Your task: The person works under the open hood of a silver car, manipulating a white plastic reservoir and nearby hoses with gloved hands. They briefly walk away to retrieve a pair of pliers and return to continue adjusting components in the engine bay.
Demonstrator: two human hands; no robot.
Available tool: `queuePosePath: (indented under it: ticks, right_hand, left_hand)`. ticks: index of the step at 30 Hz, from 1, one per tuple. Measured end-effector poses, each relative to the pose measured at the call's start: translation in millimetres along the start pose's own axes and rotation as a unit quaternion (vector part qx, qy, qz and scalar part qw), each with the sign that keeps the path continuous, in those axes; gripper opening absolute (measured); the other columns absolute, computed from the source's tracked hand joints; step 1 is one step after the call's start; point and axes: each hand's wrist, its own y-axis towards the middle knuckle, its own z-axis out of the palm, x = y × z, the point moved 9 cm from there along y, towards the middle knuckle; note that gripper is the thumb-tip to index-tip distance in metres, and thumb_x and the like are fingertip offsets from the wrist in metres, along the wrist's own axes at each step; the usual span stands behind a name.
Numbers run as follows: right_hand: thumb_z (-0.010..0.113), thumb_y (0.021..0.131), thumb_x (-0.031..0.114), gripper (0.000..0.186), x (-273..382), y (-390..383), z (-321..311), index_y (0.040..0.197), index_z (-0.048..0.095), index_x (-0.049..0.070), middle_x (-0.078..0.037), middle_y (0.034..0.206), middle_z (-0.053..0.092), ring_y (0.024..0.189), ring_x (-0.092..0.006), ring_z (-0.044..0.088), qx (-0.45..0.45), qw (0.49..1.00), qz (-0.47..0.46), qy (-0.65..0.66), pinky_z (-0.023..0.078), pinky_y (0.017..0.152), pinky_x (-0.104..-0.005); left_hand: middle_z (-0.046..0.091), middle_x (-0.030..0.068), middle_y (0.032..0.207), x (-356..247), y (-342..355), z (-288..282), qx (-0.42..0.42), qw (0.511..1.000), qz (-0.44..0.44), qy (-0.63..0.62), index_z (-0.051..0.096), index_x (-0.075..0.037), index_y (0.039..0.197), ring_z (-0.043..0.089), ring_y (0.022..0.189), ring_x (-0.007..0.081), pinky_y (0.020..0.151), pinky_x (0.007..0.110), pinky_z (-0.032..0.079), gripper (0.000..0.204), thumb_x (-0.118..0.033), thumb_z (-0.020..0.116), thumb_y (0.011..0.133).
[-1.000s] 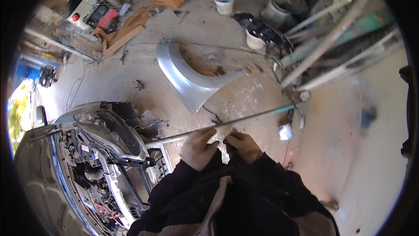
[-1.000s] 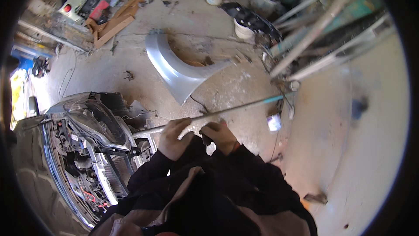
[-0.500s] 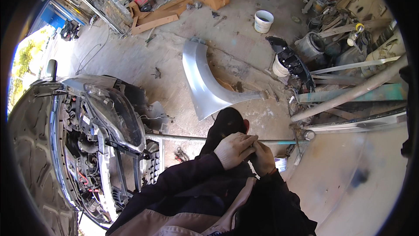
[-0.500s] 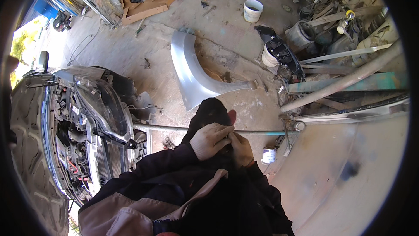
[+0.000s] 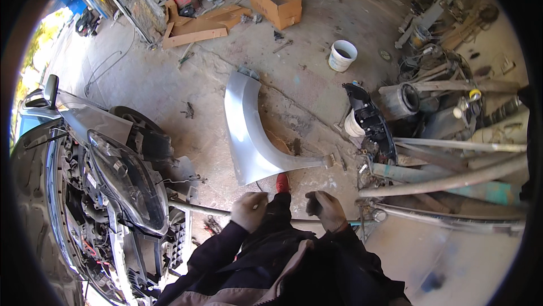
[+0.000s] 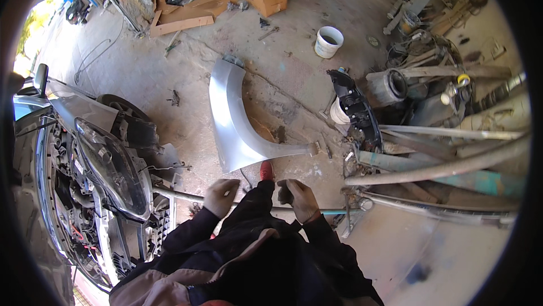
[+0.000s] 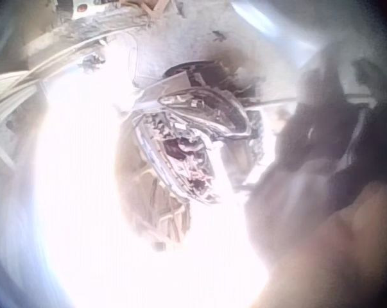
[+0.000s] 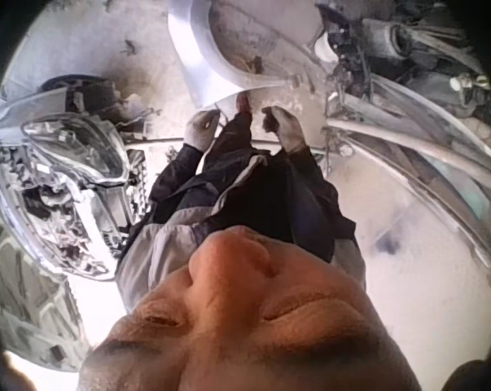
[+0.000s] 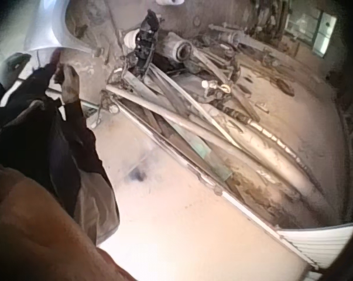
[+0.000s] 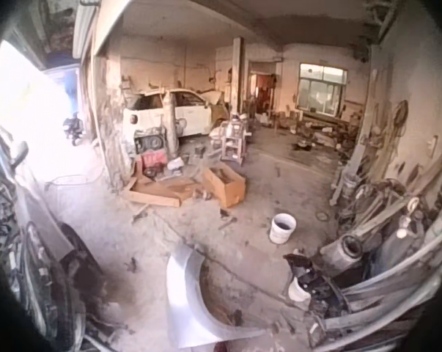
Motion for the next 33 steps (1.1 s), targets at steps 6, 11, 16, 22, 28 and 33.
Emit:
queuePosePath:
  ticks: [6,11,16,22,28,33]
  right_hand:
    - [0.065,0.118,0.028,0.031,69,112,-54,0.121,0.079,0.000,-0.004,0.092,0.076,0.079,-0.0144,0.073,-0.060,0.983,0.011,-0.173,0.060,0.072,-0.0311]
    - [0.069,0.113,0.029,0.030,121,145,-159,0.116,0.080,0.002,-0.002,0.088,0.075,0.074,-0.0138,0.071,-0.209,0.972,-0.033,-0.102,0.060,0.068,-0.0304]
    - [0.067,0.111,0.023,0.024,100,170,-262,0.103,0.072,0.001,0.000,0.075,0.057,0.061,-0.0143,0.053,-0.316,0.948,0.037,0.022,0.045,0.057,-0.0374]
    - [0.068,0.109,0.023,0.025,106,256,-295,0.099,0.068,0.000,-0.004,0.078,0.060,0.063,-0.0171,0.056,-0.327,0.940,0.092,-0.031,0.048,0.060,-0.0376]
    - [0.069,0.108,0.026,0.025,184,432,-314,0.105,0.075,0.003,-0.003,0.079,0.066,0.063,-0.0166,0.061,-0.258,0.939,0.133,-0.187,0.050,0.060,-0.0369]
    - [0.072,0.110,0.031,0.030,311,514,-348,0.110,0.076,0.002,-0.003,0.083,0.073,0.067,-0.0157,0.065,-0.250,0.946,0.138,-0.152,0.054,0.064,-0.0383]
  left_hand:
    - [0.085,0.0155,0.104,86,50,-64,-0.121,0.984,-0.130,0.018,0.086,-0.005,0.115,0.084,0.096,0.0277,0.086,0.037,0.065,0.016,-0.015,0.080,0.104]
    - [0.085,0.0161,0.107,96,115,-87,-0.159,0.971,-0.174,-0.039,0.085,-0.002,0.115,0.083,0.100,0.0247,0.091,0.036,0.064,0.018,-0.015,0.077,0.106]
    - [0.085,0.0156,0.106,77,172,-76,-0.132,0.977,-0.167,0.001,0.085,-0.002,0.116,0.083,0.102,0.0250,0.093,0.036,0.063,0.019,-0.015,0.075,0.107]
    - [0.086,0.0156,0.106,99,226,-36,-0.132,0.964,-0.231,-0.019,0.085,0.001,0.117,0.083,0.099,0.0236,0.092,0.036,0.064,0.020,-0.014,0.075,0.107]
    - [0.087,0.0140,0.108,110,313,12,-0.188,0.931,-0.313,-0.006,0.084,0.002,0.120,0.082,0.097,0.0205,0.090,0.034,0.063,0.023,-0.016,0.075,0.110]
    - [0.086,0.0121,0.105,70,426,60,-0.141,0.916,-0.371,-0.060,0.084,0.002,0.118,0.081,0.094,0.0206,0.088,0.035,0.064,0.024,-0.019,0.077,0.108]
